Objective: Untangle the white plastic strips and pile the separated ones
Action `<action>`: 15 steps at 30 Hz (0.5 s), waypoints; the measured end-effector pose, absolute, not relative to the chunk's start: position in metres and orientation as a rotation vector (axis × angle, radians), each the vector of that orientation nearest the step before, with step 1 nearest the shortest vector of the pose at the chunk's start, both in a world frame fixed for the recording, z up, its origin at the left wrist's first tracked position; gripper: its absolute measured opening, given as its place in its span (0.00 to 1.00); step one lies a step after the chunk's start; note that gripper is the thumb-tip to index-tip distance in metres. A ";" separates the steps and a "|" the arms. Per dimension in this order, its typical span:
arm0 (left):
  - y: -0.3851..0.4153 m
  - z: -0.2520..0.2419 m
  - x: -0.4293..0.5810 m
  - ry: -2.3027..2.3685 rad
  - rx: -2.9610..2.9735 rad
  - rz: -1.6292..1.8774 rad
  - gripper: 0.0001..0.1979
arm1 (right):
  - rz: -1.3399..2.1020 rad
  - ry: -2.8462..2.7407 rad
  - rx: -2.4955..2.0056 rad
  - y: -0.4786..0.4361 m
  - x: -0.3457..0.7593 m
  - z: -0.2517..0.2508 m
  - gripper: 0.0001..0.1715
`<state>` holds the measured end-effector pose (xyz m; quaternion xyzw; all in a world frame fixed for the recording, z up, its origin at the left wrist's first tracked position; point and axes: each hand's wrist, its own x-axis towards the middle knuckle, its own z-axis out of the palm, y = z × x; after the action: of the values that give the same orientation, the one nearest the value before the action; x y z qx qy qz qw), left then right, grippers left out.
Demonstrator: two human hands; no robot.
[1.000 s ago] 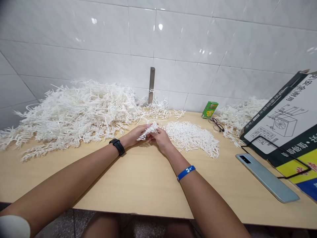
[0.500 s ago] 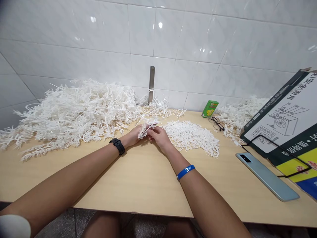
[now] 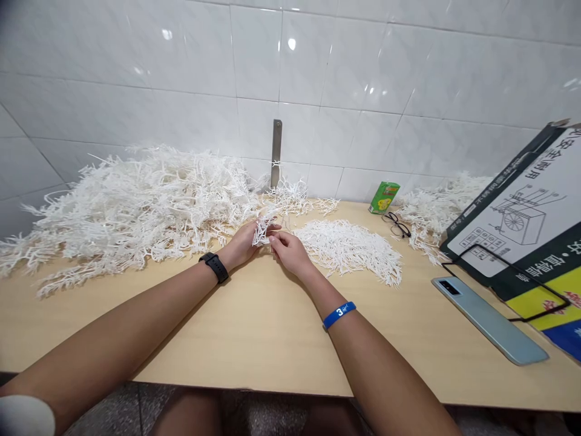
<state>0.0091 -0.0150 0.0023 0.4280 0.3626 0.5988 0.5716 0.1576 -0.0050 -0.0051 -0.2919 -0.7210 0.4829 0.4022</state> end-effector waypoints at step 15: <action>-0.018 -0.005 0.013 0.826 1.318 1.151 0.23 | 1.073 -1.810 -0.853 0.000 0.160 -0.006 0.13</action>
<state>0.0132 -0.0177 -0.0053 0.5610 0.3515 0.4898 0.5673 0.1603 0.0002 -0.0058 -0.3406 -0.7227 0.4283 0.4221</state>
